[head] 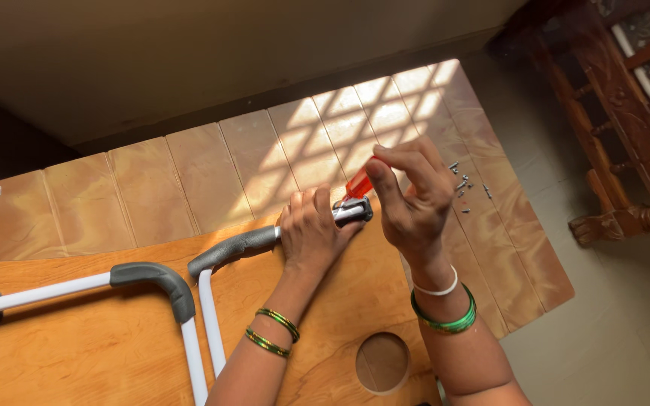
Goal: The person uses a red-handled screwdriver to tighten screws on a white metal frame with black plastic joints. The frame is placed on a wooden table, and the person repeatedly adjusts and secures the joints by hand and with the screwdriver.
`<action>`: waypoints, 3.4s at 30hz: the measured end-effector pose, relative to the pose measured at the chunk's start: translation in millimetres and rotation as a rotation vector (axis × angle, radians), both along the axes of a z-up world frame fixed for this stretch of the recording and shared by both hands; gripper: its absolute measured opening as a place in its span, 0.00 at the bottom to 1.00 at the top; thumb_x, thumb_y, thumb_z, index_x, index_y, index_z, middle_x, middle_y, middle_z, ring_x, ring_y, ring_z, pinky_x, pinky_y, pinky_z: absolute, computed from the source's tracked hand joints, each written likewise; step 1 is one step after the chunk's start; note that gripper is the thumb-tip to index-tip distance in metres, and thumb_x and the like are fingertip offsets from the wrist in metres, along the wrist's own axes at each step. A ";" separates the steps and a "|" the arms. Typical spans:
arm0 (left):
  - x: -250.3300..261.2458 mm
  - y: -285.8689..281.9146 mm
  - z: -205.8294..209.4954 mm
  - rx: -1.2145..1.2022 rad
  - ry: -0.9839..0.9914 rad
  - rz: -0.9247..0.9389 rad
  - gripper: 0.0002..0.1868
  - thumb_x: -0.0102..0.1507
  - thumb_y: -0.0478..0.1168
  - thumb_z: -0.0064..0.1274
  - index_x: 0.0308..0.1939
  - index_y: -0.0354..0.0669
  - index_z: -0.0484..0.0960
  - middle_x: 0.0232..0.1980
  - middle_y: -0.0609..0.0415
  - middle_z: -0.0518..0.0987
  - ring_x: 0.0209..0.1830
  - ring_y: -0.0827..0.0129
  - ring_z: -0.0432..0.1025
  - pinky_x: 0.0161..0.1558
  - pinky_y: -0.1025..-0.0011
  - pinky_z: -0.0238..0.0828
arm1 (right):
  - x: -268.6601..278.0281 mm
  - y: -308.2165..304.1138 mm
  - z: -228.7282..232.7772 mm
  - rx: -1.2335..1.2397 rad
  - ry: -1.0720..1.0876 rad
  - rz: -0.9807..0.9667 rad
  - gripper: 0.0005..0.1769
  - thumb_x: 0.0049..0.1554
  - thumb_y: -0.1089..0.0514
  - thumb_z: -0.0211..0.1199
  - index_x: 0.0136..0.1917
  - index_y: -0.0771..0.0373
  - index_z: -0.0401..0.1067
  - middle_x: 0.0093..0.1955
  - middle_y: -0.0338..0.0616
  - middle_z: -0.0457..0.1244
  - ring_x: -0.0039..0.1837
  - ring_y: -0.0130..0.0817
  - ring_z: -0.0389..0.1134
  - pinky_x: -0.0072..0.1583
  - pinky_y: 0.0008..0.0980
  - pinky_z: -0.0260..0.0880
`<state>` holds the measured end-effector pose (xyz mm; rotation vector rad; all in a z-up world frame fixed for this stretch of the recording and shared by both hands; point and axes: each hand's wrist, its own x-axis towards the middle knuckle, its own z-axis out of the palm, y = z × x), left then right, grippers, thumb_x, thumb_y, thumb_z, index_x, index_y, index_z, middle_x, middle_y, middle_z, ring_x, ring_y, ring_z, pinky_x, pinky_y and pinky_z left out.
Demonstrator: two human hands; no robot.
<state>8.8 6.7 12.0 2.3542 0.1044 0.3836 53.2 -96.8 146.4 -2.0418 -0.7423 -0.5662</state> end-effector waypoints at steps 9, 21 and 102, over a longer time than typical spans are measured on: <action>-4.1 13.0 2.2 -0.155 -0.234 -0.104 0.17 0.66 0.51 0.56 0.57 0.56 0.83 0.53 0.59 0.82 0.52 0.58 0.74 0.50 0.58 0.68 | 13.4 -17.4 -2.0 0.196 0.233 0.130 0.06 0.67 0.61 0.65 0.51 0.67 0.75 0.46 0.41 0.66 0.47 0.26 0.66 0.51 0.26 0.68; 0.9 19.9 -1.5 -0.299 -0.149 -0.231 0.16 0.63 0.45 0.58 0.55 0.52 0.85 0.52 0.55 0.82 0.53 0.54 0.75 0.52 0.59 0.72 | 5.5 22.4 -41.6 0.702 0.461 0.135 0.07 0.65 0.65 0.52 0.49 0.68 0.70 0.30 0.34 0.55 0.31 0.21 0.52 0.35 0.25 0.54; -14.3 8.4 -3.9 -0.112 -0.013 0.018 0.23 0.51 0.49 0.70 0.40 0.38 0.79 0.57 0.44 0.76 0.59 0.48 0.68 0.52 0.50 0.62 | 8.5 -1.9 29.2 -0.527 0.020 0.008 0.13 0.70 0.55 0.63 0.60 0.68 0.69 0.46 0.50 0.67 0.45 0.41 0.72 0.48 0.34 0.71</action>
